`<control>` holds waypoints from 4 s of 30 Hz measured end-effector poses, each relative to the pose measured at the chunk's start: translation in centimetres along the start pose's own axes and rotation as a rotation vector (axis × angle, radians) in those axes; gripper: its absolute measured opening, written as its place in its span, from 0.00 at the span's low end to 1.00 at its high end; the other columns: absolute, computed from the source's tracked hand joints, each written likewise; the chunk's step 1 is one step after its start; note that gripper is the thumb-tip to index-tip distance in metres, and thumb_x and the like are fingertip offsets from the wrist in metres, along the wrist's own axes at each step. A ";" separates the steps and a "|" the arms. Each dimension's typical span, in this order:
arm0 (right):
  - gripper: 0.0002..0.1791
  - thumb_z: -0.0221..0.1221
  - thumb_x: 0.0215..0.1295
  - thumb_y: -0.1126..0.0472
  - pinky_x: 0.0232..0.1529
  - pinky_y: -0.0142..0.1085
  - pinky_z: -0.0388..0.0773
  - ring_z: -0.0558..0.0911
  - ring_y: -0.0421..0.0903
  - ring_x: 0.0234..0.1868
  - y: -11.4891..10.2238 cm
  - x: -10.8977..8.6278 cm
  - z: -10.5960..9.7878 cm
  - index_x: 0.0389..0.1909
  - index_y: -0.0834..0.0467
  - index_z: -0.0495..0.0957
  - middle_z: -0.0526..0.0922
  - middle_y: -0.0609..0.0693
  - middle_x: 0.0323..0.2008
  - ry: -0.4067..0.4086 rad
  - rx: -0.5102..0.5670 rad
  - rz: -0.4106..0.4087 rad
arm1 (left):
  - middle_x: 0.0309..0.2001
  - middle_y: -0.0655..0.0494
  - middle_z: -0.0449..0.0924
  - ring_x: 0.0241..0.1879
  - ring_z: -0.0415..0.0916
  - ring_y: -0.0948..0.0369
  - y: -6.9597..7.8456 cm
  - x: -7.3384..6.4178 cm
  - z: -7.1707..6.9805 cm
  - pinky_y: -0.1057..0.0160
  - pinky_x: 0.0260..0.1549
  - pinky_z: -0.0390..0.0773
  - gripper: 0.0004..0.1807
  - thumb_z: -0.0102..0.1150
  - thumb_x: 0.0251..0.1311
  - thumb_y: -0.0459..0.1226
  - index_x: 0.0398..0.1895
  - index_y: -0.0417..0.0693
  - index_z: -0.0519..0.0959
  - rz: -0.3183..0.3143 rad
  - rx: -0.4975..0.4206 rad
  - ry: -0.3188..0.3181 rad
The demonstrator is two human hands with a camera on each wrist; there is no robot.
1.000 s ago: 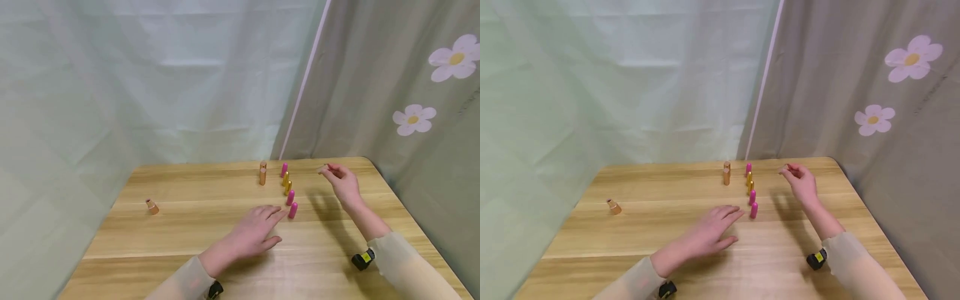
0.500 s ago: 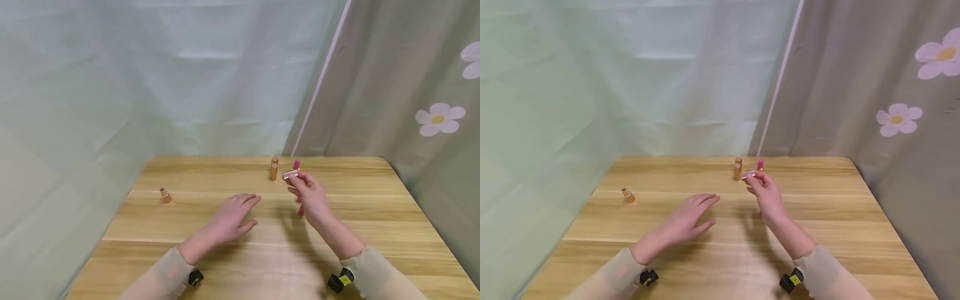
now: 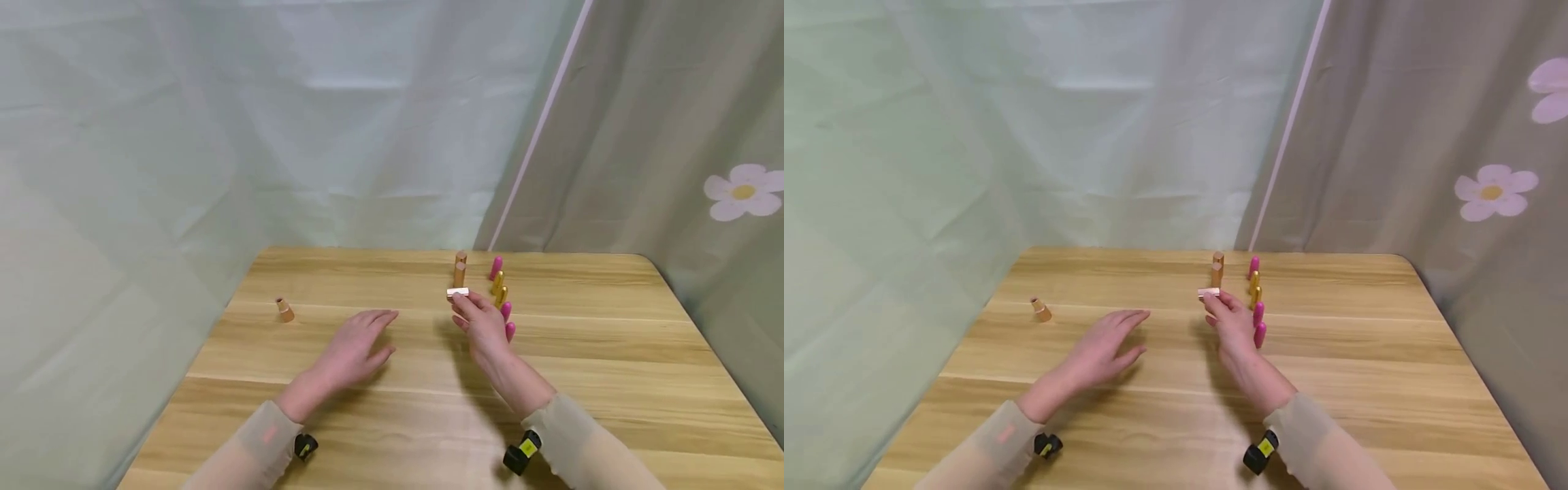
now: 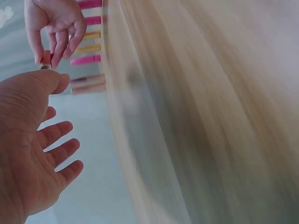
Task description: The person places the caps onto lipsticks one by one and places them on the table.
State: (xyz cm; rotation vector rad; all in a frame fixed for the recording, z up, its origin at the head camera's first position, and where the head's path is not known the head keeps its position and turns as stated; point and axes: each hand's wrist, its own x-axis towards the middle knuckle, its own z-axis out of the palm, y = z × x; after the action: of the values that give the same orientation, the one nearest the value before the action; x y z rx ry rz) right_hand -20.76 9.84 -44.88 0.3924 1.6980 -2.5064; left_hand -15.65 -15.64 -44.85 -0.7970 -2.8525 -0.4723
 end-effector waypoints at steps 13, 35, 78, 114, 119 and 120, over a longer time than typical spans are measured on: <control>0.22 0.61 0.73 0.61 0.64 0.47 0.74 0.84 0.41 0.44 0.5 -0.2 -0.7 0.63 0.67 0.74 0.89 0.42 0.37 -0.002 0.020 0.047 | 0.62 0.43 0.76 0.62 0.70 0.44 -4.4 -2.1 -4.4 0.42 0.62 0.67 0.31 0.68 0.64 0.39 0.70 0.42 0.72 -0.144 -0.064 0.313; 0.24 0.62 0.72 0.62 0.66 0.49 0.72 0.79 0.55 0.58 1.1 -0.1 -0.4 0.65 0.67 0.72 0.86 0.45 0.38 0.019 0.010 0.089 | 0.66 0.29 0.70 0.67 0.64 0.34 -16.0 -6.4 -5.4 0.35 0.64 0.66 0.39 0.68 0.66 0.46 0.69 0.29 0.66 -0.622 -0.327 0.122; 0.23 0.62 0.73 0.61 0.66 0.50 0.72 0.82 0.50 0.53 1.1 -0.7 -0.5 0.63 0.66 0.72 0.87 0.47 0.41 0.029 0.006 0.102 | 0.51 0.42 0.80 0.55 0.74 0.44 -12.4 -2.6 -3.4 0.42 0.55 0.73 0.15 0.65 0.66 0.40 0.49 0.41 0.78 -0.535 -0.314 0.228; 0.21 0.60 0.73 0.65 0.63 0.50 0.74 0.82 0.51 0.52 1.5 -2.4 0.1 0.62 0.70 0.72 0.85 0.48 0.41 -0.080 -0.005 0.039 | 0.44 0.63 0.83 0.50 0.75 0.55 1.1 4.8 -0.8 0.51 0.55 0.71 0.10 0.73 0.61 0.41 0.45 0.55 0.86 -0.044 -0.189 0.136; 0.23 0.60 0.73 0.66 0.60 0.49 0.77 0.83 0.48 0.49 1.7 -2.7 0.3 0.63 0.72 0.70 0.84 0.47 0.40 -0.076 0.008 0.018 | 0.44 0.63 0.82 0.50 0.74 0.55 1.5 4.9 -0.6 0.50 0.54 0.70 0.09 0.73 0.61 0.41 0.44 0.56 0.86 -0.058 -0.222 0.131; 0.23 0.60 0.73 0.66 0.60 0.49 0.77 0.83 0.48 0.49 1.7 -2.7 0.3 0.63 0.72 0.71 0.84 0.48 0.41 -0.075 0.008 0.014 | 0.43 0.64 0.82 0.50 0.73 0.55 1.5 4.9 -0.6 0.50 0.54 0.71 0.09 0.73 0.61 0.41 0.44 0.56 0.86 -0.062 -0.225 0.128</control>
State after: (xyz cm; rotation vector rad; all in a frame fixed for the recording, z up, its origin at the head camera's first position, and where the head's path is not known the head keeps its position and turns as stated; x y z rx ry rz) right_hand -17.81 8.77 -45.61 0.3055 1.6525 -2.4860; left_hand -19.00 -12.22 -42.85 -0.6851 -2.7437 -0.8327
